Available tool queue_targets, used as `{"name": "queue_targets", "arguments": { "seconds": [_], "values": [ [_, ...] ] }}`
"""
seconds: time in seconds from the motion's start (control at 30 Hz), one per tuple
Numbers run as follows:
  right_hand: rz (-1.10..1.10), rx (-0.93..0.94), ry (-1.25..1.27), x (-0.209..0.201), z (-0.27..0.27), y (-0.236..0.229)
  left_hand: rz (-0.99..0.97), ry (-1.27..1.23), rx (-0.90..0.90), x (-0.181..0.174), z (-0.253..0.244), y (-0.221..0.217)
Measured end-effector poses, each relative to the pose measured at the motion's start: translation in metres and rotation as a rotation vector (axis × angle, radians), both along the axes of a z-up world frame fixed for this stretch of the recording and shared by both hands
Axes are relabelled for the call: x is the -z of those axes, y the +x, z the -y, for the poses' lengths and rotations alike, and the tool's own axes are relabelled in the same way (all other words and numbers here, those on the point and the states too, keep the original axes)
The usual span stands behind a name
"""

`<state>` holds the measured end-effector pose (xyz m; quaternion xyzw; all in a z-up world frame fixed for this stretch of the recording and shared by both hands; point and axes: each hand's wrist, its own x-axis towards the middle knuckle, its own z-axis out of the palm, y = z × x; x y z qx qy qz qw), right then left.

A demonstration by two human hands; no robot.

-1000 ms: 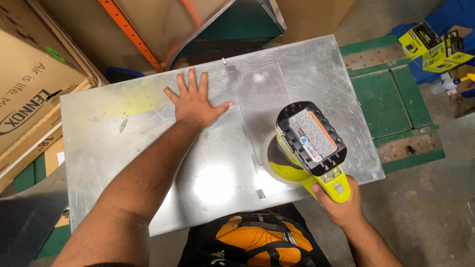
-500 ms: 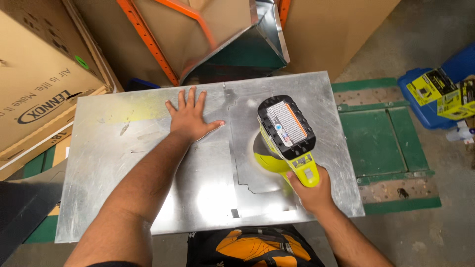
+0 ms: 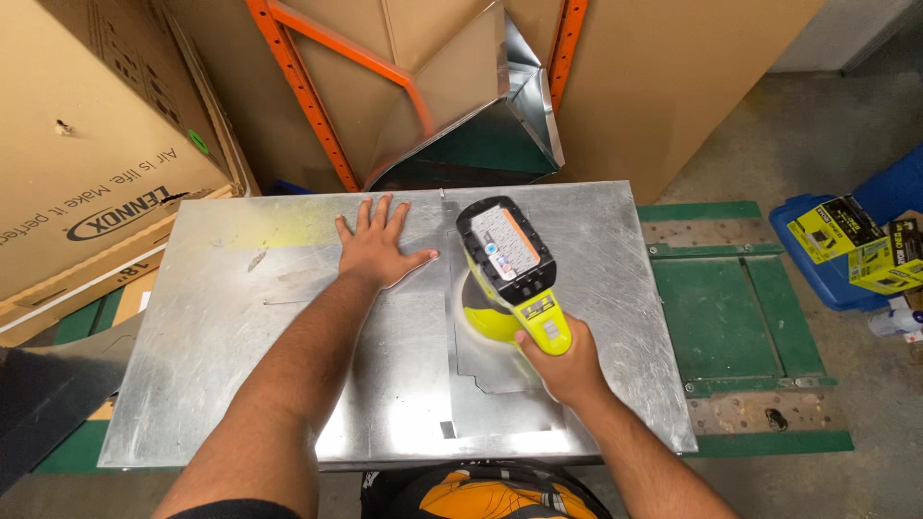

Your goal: The person uses a cordless orbital sander to smooth the surface of a large metal sheet on a workbench. They move the sander across the sheet in overlapping passes, then lift a smaller cutout piece from the sheet at the end.

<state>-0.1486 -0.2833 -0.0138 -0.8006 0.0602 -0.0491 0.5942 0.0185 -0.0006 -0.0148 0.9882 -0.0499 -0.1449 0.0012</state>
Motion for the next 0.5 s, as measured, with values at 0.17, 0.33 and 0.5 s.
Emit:
{"name": "queue_targets", "arguments": {
  "seconds": [0.17, 0.33, 0.5],
  "values": [
    [-0.232, -0.014, -0.033, 0.017, 0.007, -0.034, -0.019, -0.084, -0.020, -0.014, 0.005, -0.003],
    [-0.277, -0.075, 0.022, 0.027, 0.030, -0.075, -0.005, -0.107, -0.011, -0.010, 0.003, -0.002],
    [-0.121, 0.027, -0.039, 0.045, 0.054, -0.092, -0.006, -0.103, 0.008, -0.012, 0.001, -0.004]
  ]
}}
